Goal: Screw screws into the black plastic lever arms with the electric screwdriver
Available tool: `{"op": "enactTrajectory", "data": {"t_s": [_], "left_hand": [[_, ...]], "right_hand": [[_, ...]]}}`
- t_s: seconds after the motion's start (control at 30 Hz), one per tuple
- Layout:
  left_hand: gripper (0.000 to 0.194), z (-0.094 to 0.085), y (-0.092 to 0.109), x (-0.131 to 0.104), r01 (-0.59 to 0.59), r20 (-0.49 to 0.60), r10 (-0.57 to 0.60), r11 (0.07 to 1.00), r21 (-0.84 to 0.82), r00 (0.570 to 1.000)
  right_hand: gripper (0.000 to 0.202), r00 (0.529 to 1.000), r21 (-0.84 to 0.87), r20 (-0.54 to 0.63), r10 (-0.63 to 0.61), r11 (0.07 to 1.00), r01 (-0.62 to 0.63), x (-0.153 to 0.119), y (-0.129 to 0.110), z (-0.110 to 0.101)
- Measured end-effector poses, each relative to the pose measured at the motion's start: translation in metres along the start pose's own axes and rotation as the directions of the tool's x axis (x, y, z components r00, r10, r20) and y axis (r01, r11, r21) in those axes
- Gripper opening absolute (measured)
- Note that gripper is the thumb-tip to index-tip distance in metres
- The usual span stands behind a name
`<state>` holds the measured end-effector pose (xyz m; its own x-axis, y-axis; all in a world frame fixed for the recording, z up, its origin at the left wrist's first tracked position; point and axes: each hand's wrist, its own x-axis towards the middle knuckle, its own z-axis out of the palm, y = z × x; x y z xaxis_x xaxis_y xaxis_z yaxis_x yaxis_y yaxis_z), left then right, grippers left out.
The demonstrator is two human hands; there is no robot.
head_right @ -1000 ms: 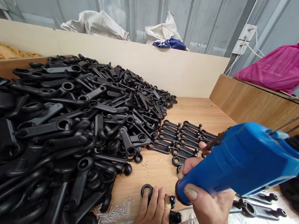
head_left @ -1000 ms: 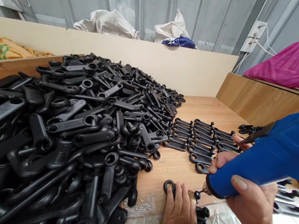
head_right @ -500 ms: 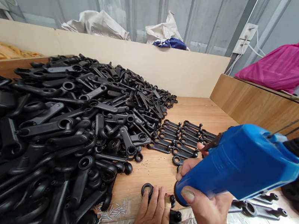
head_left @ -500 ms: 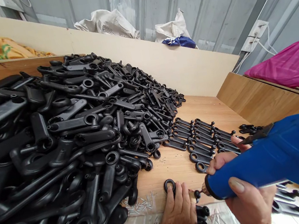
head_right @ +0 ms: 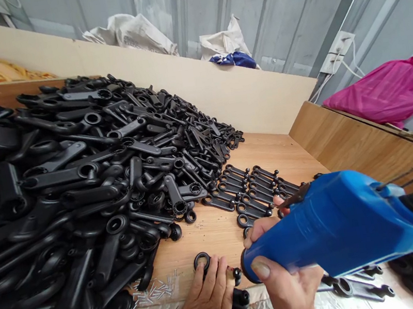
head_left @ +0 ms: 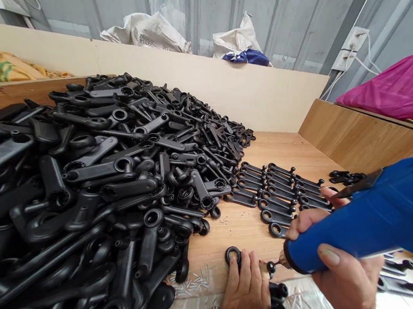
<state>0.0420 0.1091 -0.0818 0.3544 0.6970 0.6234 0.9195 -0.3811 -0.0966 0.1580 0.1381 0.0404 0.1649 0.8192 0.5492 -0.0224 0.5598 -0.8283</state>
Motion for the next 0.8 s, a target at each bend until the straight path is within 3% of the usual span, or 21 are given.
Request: {"op": "enactTrajectory", "data": {"t_s": [0.23, 0.53, 0.67, 0.8], "left_hand": [[0.046, -0.003, -0.001, -0.001, -0.015, 0.055, 0.017, 0.999, -0.035, 0.998], [0.034, -0.011, -0.002, 0.000, -0.025, 0.124, 0.026, 1.000, -0.007, 0.992], [0.034, -0.007, -0.002, 0.000, -0.027, 0.105, 0.026, 1.000, 0.000, 0.994], [0.035, -0.004, -0.001, 0.001, -0.004, -0.003, 0.004, 1.000, 0.004, 1.000]], "right_hand": [[0.041, 0.999, -0.032, -0.005, 0.053, 0.998, -0.053, -0.003, -0.001, 0.001], [0.045, 0.996, 0.018, -0.012, 0.090, 0.996, -0.090, -0.003, 0.003, 0.000], [0.040, 0.997, -0.016, 0.057, 0.054, 0.998, -0.053, -0.001, 0.005, -0.001], [0.028, 0.992, -0.078, 0.125, 0.007, 0.997, 0.003, -0.001, 0.014, -0.007]]}}
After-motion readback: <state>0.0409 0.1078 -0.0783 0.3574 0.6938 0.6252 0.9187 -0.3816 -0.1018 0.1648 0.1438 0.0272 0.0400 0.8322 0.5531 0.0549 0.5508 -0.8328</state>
